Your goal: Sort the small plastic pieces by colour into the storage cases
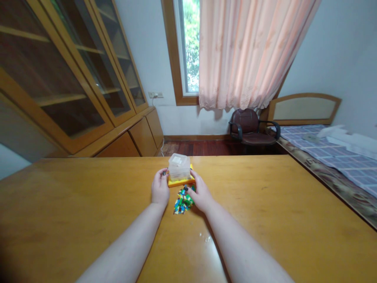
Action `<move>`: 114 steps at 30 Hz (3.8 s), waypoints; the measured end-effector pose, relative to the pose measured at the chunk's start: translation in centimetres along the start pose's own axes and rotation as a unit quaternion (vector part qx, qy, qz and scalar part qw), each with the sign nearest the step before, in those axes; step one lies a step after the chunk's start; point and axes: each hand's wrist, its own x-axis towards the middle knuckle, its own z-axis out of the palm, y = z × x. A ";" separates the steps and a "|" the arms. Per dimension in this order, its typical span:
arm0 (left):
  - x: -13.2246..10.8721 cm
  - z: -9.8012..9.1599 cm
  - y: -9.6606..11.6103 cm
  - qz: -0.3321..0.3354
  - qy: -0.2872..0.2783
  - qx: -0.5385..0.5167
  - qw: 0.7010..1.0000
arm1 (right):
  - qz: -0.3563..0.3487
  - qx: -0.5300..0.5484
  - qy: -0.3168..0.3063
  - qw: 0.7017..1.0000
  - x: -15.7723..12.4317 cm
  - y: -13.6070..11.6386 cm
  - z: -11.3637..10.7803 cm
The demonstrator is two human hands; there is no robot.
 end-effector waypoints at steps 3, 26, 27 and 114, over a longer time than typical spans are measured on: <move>0.0 0.0 -0.3 0.002 0.000 -0.003 1.000 | -0.002 0.000 0.000 1.000 0.0 0.1 0.0; -0.7 0.5 -1.0 -0.018 -0.067 0.042 0.997 | 0.043 -0.007 -0.022 0.999 -0.1 0.7 0.7; -0.8 0.5 -1.0 -0.016 -0.068 0.040 0.997 | 0.043 -0.007 -0.020 0.999 -0.1 0.7 0.6; 0.0 0.9 -1.0 -0.014 -0.320 0.324 0.890 | 0.178 -0.177 0.005 0.968 1.1 0.1 -0.5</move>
